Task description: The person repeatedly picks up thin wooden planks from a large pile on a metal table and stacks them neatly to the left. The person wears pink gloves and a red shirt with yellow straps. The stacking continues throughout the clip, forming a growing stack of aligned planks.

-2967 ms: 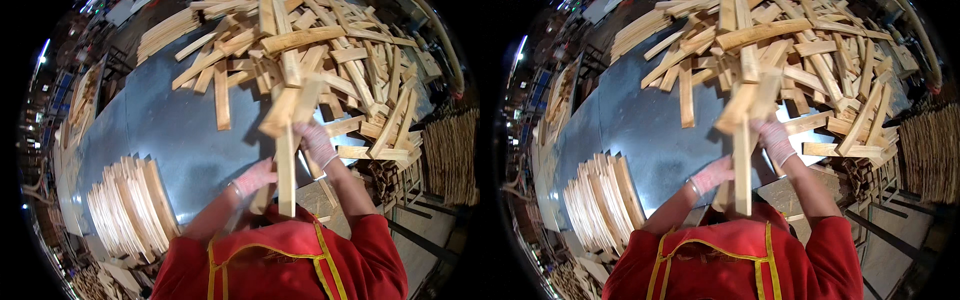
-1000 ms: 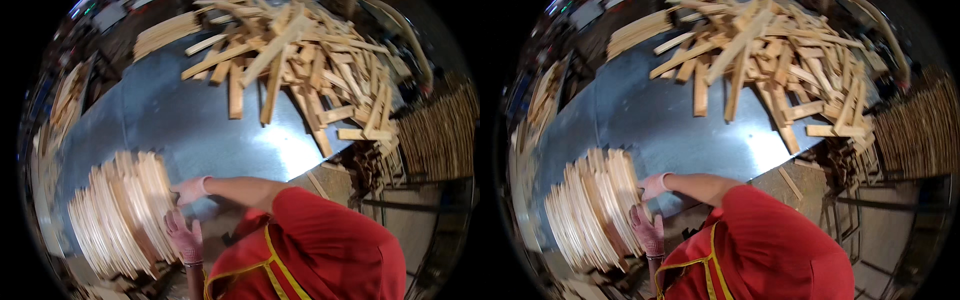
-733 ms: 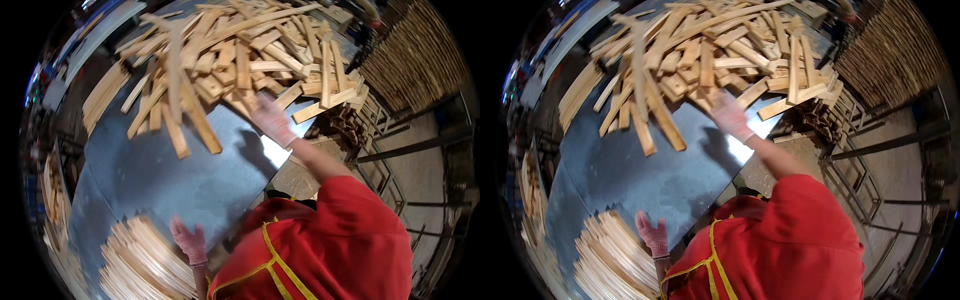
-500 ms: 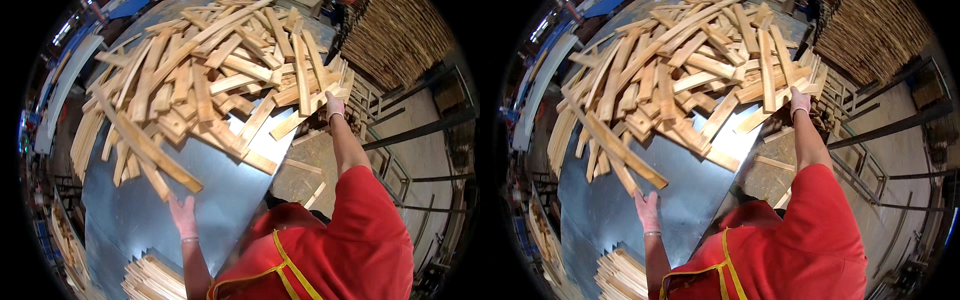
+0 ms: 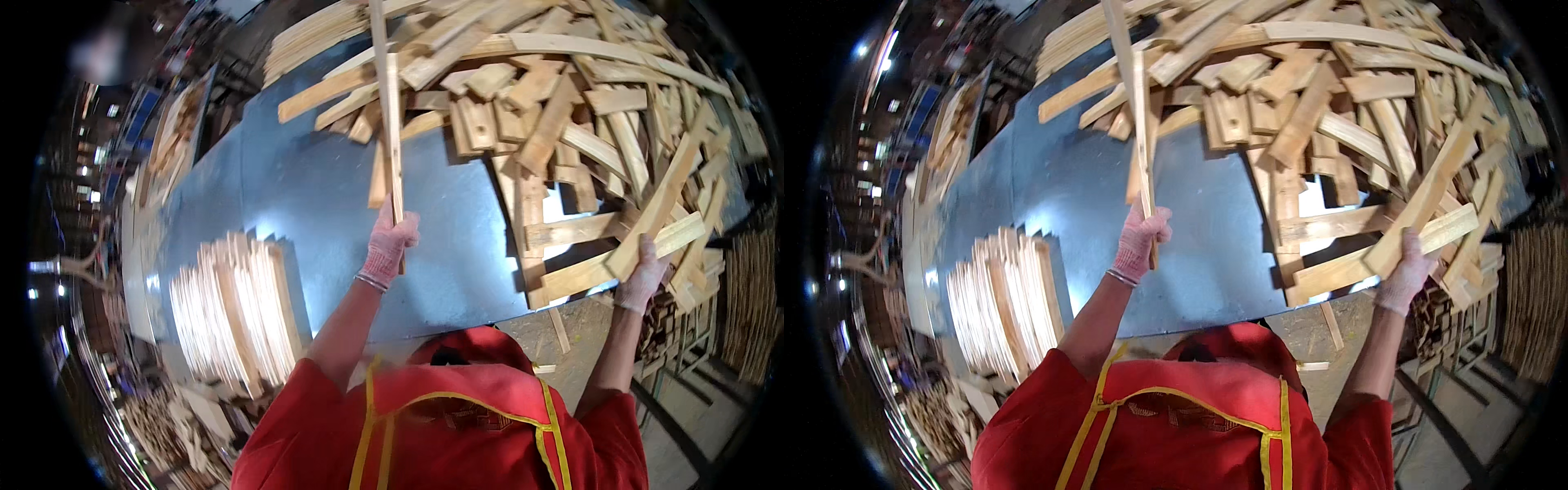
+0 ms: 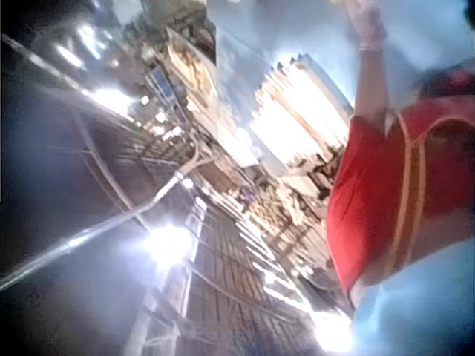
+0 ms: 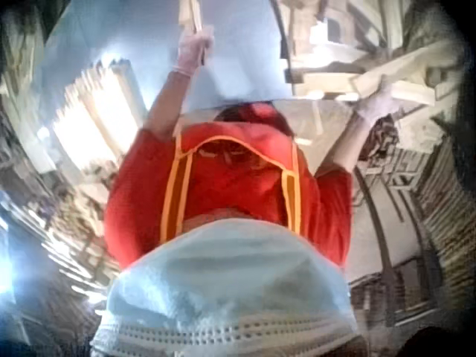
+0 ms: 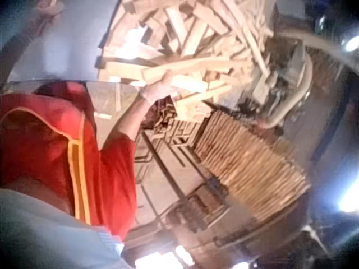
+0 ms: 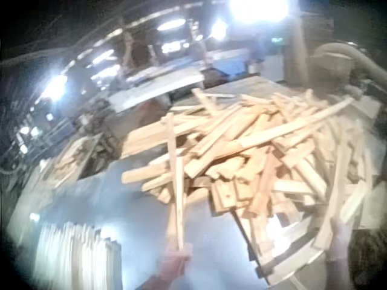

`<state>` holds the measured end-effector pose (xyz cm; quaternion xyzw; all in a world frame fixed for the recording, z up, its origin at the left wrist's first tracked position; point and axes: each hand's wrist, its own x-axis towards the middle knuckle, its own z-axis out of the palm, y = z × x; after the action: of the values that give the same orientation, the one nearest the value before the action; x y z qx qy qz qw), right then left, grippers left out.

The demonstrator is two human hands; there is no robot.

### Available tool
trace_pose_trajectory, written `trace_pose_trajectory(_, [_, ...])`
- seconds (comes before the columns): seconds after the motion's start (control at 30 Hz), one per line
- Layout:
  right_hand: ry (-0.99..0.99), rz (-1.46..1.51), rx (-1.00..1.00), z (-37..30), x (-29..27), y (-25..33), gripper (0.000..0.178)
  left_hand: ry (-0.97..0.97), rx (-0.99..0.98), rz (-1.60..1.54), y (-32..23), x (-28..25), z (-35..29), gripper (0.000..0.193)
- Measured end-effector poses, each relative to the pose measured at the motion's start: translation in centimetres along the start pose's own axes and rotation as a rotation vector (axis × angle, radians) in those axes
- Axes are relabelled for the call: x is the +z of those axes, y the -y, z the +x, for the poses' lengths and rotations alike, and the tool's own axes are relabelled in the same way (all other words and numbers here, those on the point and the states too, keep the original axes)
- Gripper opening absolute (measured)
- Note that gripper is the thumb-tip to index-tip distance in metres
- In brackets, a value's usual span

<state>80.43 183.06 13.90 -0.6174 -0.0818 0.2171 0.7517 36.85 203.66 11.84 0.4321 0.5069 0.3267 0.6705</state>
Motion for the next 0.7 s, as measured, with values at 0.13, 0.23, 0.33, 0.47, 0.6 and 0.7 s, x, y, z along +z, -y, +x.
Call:
trace_pose_trajectory(0.13, [0.238,0.003,0.042,-10.6,10.2,-0.2,0.104,-0.048,-0.023,0.045,1.9,-5.3,-8.1,0.068])
trace_pose_trajectory(0.23, [0.495,-0.004,0.158,-19.1,16.6,-2.8,0.109,-0.001,-0.061,0.037,1.9,-7.8,-13.3,0.068])
trace_pose_trajectory(0.33, [0.715,-0.306,0.247,-28.9,21.2,-6.8,0.088,0.03,-0.013,-0.151,3.3,-9.3,-16.9,0.075])
trace_pose_trajectory(0.47, [0.995,-0.276,0.366,-38.4,24.0,-16.9,0.062,-0.184,-0.053,0.081,6.5,-14.0,-18.9,0.085])
trace_pose_trajectory(0.6, [1.174,-0.654,0.284,-42.2,26.2,-16.9,0.057,-0.226,-0.232,0.178,8.3,-20.1,-21.2,0.087])
trace_pose_trajectory(0.7, [0.93,-0.555,0.524,-42.6,28.5,-17.1,0.055,-0.202,-0.259,0.141,9.4,-22.2,-23.7,0.089])
